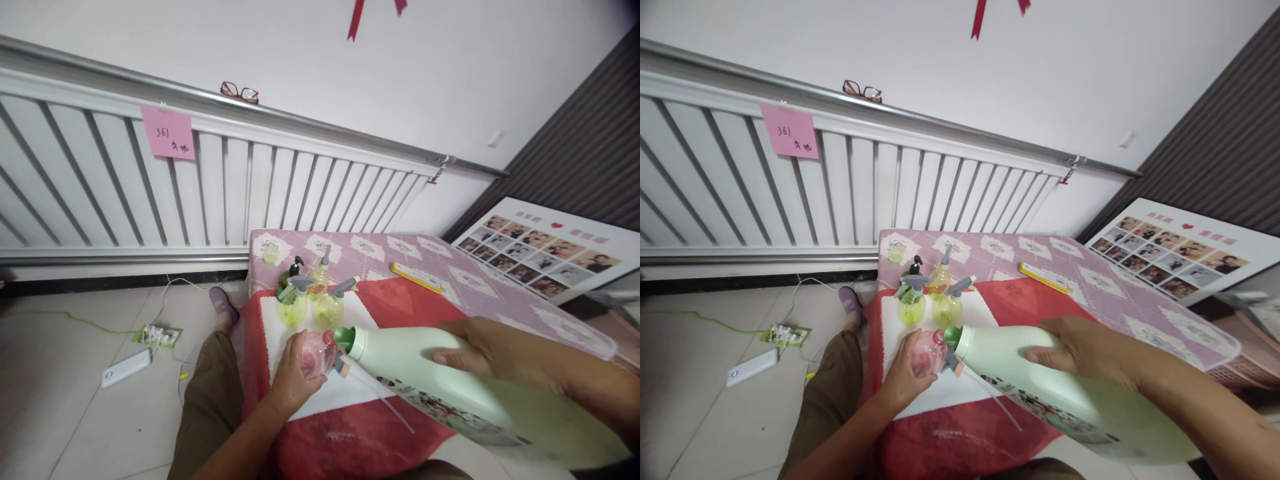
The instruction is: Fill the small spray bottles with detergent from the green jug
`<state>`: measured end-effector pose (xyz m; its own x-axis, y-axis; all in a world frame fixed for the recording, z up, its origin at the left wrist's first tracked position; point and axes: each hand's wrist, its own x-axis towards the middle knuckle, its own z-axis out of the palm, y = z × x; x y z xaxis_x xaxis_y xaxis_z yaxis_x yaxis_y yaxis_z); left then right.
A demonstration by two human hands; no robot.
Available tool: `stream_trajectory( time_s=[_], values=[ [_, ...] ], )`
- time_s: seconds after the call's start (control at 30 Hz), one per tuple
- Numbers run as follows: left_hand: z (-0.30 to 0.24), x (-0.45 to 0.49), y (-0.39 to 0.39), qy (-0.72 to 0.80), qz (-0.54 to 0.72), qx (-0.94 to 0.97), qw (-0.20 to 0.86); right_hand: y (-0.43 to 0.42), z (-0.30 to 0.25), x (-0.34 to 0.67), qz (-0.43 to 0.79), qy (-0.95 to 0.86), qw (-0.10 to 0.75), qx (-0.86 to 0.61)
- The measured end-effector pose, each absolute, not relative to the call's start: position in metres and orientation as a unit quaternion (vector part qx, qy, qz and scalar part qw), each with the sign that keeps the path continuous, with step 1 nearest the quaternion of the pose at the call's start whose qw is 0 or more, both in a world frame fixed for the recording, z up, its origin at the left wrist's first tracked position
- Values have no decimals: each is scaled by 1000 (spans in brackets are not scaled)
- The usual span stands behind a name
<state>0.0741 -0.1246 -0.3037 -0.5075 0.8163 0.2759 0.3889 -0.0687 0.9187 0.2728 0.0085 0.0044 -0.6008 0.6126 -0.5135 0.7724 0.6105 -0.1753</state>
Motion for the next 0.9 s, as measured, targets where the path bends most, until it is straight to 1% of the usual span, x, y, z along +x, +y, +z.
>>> stream_trajectory(
  time_s=[0.3, 0.9],
  values=[
    [-301, 75, -125, 649, 582, 445, 205, 9, 9, 270, -206, 871, 212, 392],
    [-304, 75, -124, 652, 575, 455, 194, 7, 14, 265, -217, 871, 216, 385]
  ],
)
